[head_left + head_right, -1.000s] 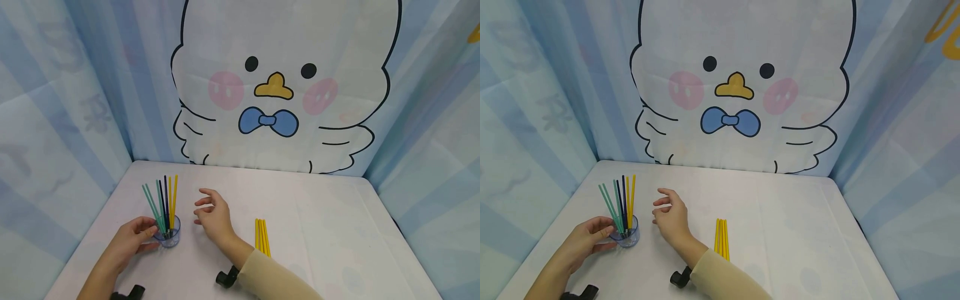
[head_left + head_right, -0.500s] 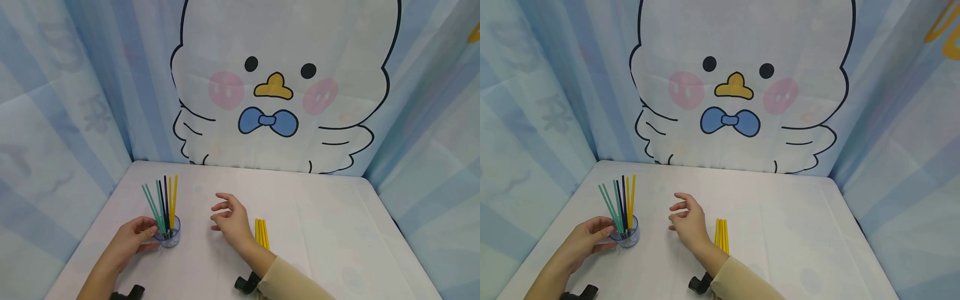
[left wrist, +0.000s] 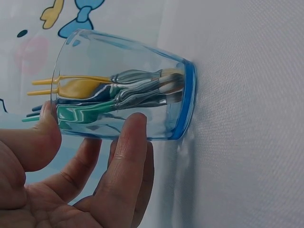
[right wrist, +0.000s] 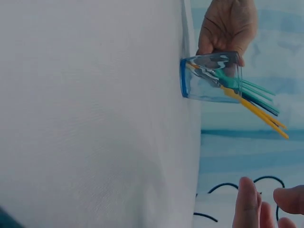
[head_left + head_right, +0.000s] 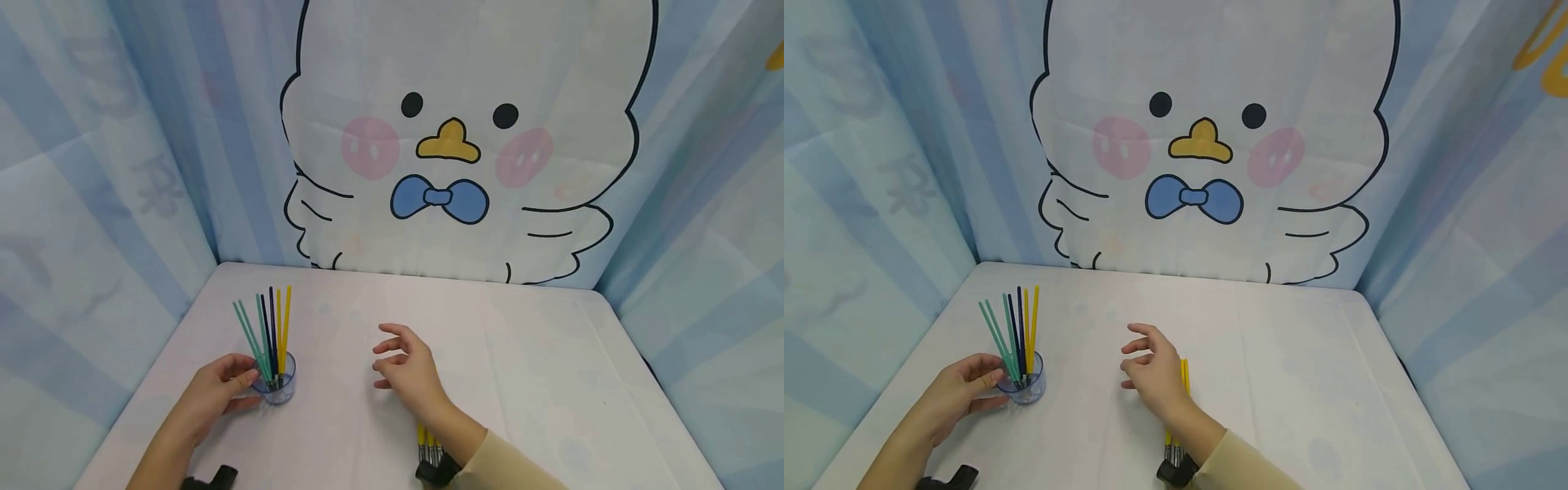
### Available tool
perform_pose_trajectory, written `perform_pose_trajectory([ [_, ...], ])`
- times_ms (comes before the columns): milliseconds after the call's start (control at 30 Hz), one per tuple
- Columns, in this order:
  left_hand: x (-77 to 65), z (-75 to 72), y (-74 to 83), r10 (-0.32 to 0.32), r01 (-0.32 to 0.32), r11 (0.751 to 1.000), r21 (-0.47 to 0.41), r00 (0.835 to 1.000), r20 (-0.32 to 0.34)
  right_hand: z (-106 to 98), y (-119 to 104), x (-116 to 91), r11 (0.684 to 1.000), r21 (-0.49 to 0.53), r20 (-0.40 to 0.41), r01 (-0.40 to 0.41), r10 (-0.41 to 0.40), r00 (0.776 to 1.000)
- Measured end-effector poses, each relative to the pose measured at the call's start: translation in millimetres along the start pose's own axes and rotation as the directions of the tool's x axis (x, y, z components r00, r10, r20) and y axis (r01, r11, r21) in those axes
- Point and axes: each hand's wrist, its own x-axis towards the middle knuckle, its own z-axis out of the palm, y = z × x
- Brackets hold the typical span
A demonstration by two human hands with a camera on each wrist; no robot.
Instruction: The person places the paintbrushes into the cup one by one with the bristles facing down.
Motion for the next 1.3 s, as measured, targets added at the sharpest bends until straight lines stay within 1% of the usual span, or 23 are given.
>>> perform_pose_trajectory([
  [167, -0.6, -0.6, -1.4, 0.008, -0.008, 1.000, -0.005, 1.000, 0.002, -16.9, 1.7, -7.7, 0.999, -0.027, -0.026, -0.022, 0.021, 0.999],
  [433, -0.2, -1.3, -0.6, 0.007, -0.007, 1.000, -0.012, 1.000, 0.011, -45.2, 4.2, -17.3, 0.996, -0.063, -0.114, -0.066, 0.058, 0.992],
  [633, -0.2, -1.2, -0.6, 0.009, -0.009, 1.000, -0.009, 1.000, 0.013, -61.4, 10.9, -22.0, 0.985, -0.136, -0.165, -0.101, 0.078, 0.983],
  [767, -0.9, -0.7, 0.5, 0.006, -0.006, 1.000, 0.001, 1.000, 0.007, -69.2, 15.5, -24.8, 0.962, -0.233, -0.198, -0.144, 0.098, 0.975],
  [867, -0.9, -0.3, 1.7, 0.003, -0.003, 1.000, 0.005, 1.000, 0.006, -73.4, 18.8, -26.6, 0.929, -0.319, -0.234, -0.187, 0.114, 0.966],
  [967, -0.8, -0.1, 2.4, -0.001, 0.001, 1.000, 0.005, 1.000, 0.005, -76.4, 21.1, -28.5, 0.896, -0.384, -0.258, -0.221, 0.126, 0.958],
  [1133, -1.4, 0.0, 2.1, 0.000, 0.000, 1.000, 0.002, 1.000, 0.004, -80.2, 24.0, -30.5, 0.862, -0.431, -0.255, -0.264, 0.165, 0.953],
  [1300, -2.7, 0.3, 2.4, 0.003, -0.003, 1.000, 0.005, 1.000, 0.002, -82.3, 29.4, -29.0, 0.846, -0.447, -0.229, -0.290, 0.205, 0.951],
])
